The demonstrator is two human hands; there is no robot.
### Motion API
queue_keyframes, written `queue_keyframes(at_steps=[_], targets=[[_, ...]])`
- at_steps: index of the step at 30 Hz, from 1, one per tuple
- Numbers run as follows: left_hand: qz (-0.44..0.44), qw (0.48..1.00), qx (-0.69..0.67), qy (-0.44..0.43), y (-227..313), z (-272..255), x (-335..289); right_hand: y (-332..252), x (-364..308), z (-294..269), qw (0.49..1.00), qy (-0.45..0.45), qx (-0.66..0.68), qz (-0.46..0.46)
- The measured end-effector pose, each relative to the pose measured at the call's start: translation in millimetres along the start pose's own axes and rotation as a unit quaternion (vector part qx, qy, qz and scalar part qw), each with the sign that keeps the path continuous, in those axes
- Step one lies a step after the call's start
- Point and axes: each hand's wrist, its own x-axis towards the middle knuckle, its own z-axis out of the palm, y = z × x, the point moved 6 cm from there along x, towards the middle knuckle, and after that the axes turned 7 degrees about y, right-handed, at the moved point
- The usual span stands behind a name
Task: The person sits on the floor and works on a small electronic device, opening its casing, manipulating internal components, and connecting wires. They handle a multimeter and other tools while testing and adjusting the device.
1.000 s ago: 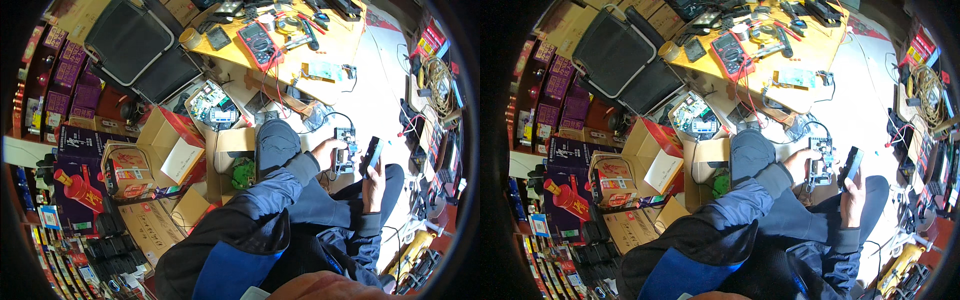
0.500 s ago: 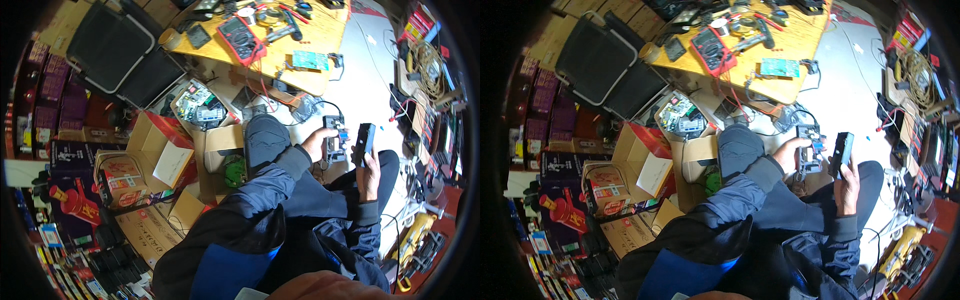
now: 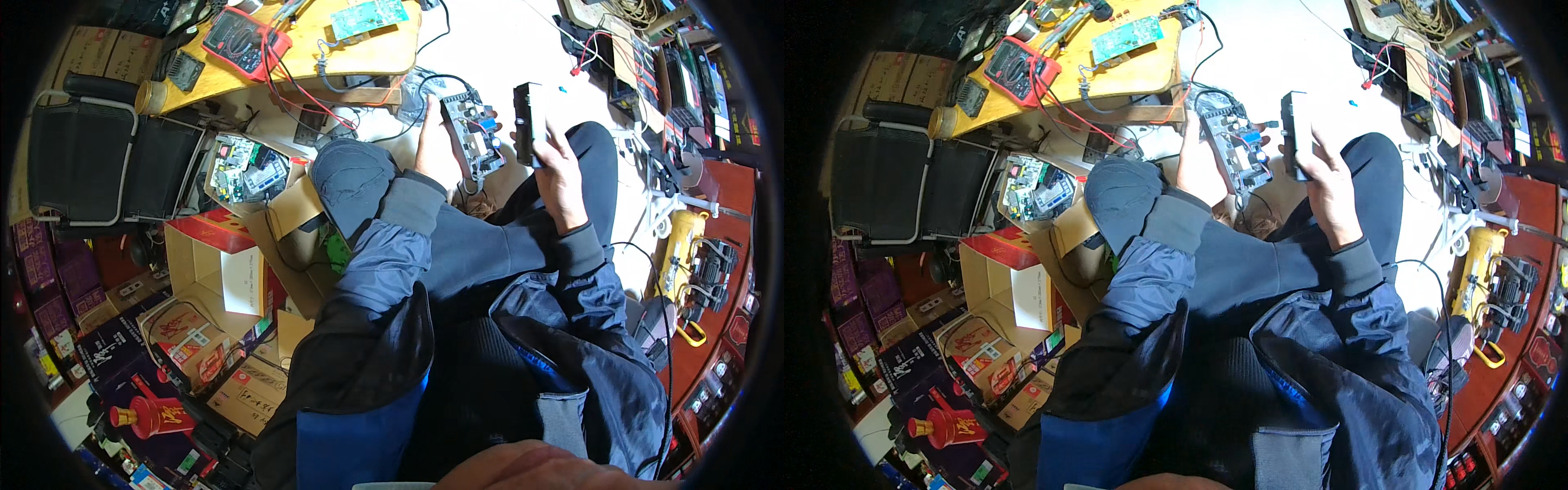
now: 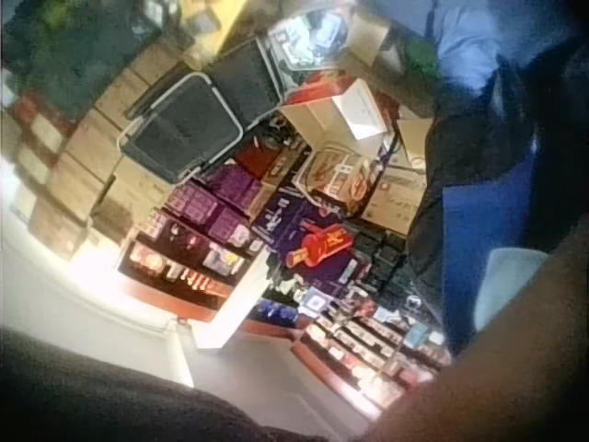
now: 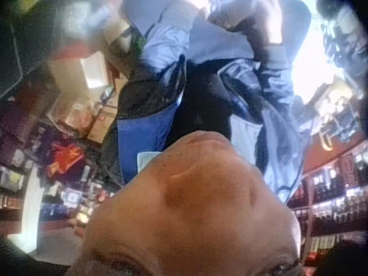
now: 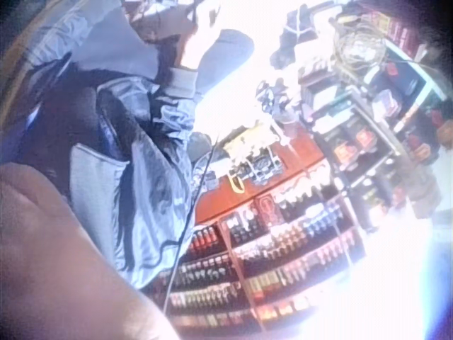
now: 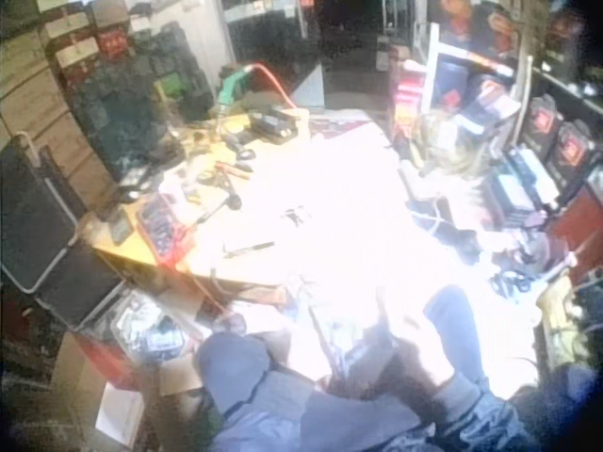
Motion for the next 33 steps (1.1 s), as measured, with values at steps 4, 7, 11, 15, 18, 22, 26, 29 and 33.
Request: queue_keyframes(at_steps=[4, 7, 11, 15, 18, 22, 26, 29, 33], targets=[[-0.029, 0.998, -0.003, 0.054, -5, 2, 1, -1, -6, 24, 0.989, 0.006, -0.14, -0.043], [-0.031, 0.999, -0.023, 0.019, -10, 7, 7, 2, -8, 38, 0.975, 0.009, -0.209, -0.08], [-0.009, 1.0, 0.026, 0.008, -11, -1, 11, 0, -10, 48, 0.95, 0.006, -0.276, -0.145], [-0.019, 0.998, 0.044, 0.031, -13, -10, 16, -1, -9, 51, 0.942, 0.006, -0.297, -0.156], [-0.013, 0.999, 0.037, 0.031, -14, -10, 17, -1, -8, 50, 0.948, 0.015, -0.281, -0.146], [-0.001, 1.0, 0.011, 0.024, -15, -8, 16, 6, -6, 47, 0.965, 0.004, -0.251, -0.079], [0.002, 1.0, 0.015, 0.022, -12, -5, 13, 9, -8, 47, 0.971, 0.009, -0.23, -0.066], [0.003, 0.999, 0.017, 0.031, -10, -3, 9, 12, -8, 48, 0.975, 0.001, -0.205, -0.08], [0.028, 0.997, 0.053, 0.051, -7, -4, 4, 12, -6, 47, 0.92, -0.061, -0.349, -0.166]])
